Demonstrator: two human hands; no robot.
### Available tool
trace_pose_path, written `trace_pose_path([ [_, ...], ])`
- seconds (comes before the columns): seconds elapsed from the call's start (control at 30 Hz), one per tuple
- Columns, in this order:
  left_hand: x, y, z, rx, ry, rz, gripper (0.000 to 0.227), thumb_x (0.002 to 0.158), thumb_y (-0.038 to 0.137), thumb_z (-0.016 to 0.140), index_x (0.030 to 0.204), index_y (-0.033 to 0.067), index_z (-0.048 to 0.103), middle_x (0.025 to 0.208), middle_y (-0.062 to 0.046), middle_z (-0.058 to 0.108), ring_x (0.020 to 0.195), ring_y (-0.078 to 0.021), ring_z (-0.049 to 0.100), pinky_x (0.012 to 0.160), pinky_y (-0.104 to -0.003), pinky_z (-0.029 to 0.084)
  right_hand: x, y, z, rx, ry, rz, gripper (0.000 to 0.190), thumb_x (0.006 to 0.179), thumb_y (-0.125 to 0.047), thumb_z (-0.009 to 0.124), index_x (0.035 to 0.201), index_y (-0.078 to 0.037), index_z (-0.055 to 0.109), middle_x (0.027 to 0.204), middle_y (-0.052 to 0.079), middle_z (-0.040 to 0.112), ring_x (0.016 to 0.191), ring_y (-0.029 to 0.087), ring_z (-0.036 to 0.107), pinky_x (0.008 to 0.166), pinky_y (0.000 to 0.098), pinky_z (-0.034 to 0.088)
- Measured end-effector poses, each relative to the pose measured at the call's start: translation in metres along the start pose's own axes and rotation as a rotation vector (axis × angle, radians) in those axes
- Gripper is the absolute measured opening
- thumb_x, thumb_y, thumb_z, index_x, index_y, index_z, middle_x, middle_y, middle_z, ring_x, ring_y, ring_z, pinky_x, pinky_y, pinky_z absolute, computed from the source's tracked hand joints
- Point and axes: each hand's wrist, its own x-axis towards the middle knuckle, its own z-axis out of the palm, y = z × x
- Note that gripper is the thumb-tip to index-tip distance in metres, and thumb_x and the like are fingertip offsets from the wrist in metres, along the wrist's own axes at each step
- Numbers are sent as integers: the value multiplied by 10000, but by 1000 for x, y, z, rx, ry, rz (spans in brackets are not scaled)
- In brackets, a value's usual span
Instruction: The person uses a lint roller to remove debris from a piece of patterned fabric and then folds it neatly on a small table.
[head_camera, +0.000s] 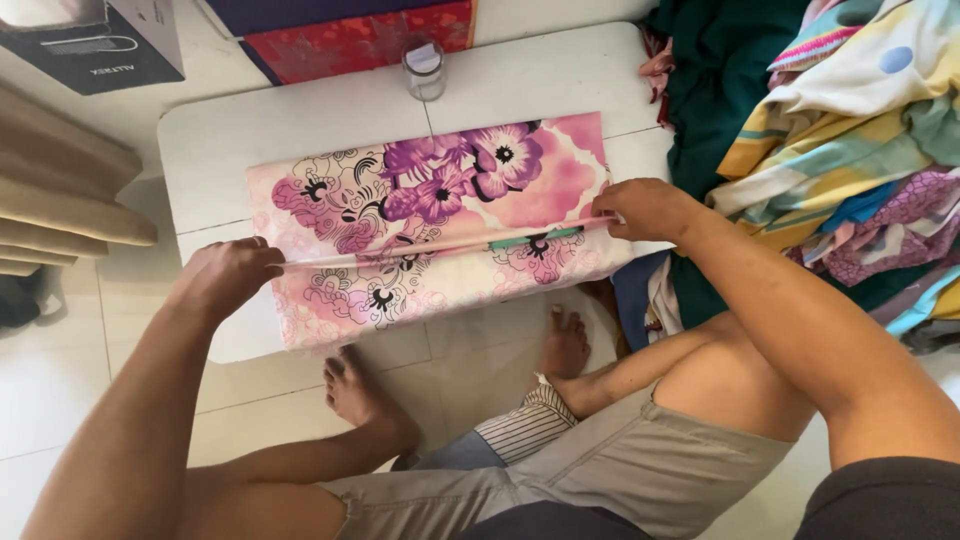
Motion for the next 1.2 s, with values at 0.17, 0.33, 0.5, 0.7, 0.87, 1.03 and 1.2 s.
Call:
trace_pose_path([
  [0.17, -4, 14, -24, -54, 64, -73, 173, 940, 238, 700, 1088, 245, 789, 1085, 80, 781, 774, -169, 766, 724, -323, 655, -7, -3, 0, 127, 176, -52, 398, 821, -135, 637, 1212, -162, 572, 1029, 75, 732, 818, 340, 696, 758, 436, 543],
  [0.33, -2, 18, -33, -44, -34, -133, 242, 988, 265, 650, 1216, 248, 730, 1046, 6, 790, 698, -171, 771, 641, -311, 669, -14, -5, -9, 45, 335, -165, 168, 913, -141, 588, 1078, -129, 560, 1034, 67, 689, 897, 339, 671, 777, 441, 524],
  [0.5, -3, 19, -37, -112, -48, -160, 213, 990, 242, 650, 1175, 224, 753, 1108, 16, 784, 788, -202, 779, 729, -349, 670, -23, -6, -11, 224, 501, -295, 337, 818, -89, 724, 1144, -161, 763, 1004, 18, 698, 723, 201, 614, 703, 299, 526],
  [0.7, -5, 20, -40, -89, -70, -193, 213, 1005, 280, 630, 1180, 259, 749, 1106, 37, 781, 789, -199, 773, 722, -348, 663, -21, -5, -7, 218, 460, -62, 297, 864, -169, 773, 1127, -128, 643, 920, 77, 738, 746, 265, 691, 678, 372, 517],
  [0.87, -2, 9, -24, -91, -41, -160, 190, 958, 300, 687, 1118, 278, 786, 1098, 53, 769, 838, -163, 748, 789, -316, 645, -22, -5, -22, 302, 353, -41, 337, 819, -213, 808, 1129, -99, 740, 869, 36, 747, 670, 252, 631, 670, 347, 490],
  [1.03, -12, 14, -68, -267, -337, -310, 260, 823, 359, 833, 1046, 226, 839, 1116, -5, 800, 940, -174, 761, 966, -357, 620, -29, -2, -39, 329, 130, 29, 246, 775, -236, 826, 999, -136, 818, 982, -13, 797, 888, 219, 702, 878, 332, 533],
  [1.2, -44, 30, -153, -278, -790, -360, 483, 782, 518, 828, 1227, 331, 828, 1282, 93, 798, 1231, -179, 701, 1118, -400, 511, -64, -20, -103, 637, -333, 160, 165, 798, -90, 798, 879, 25, 885, 717, 56, 750, 691, 152, 588, 661, 280, 472],
])
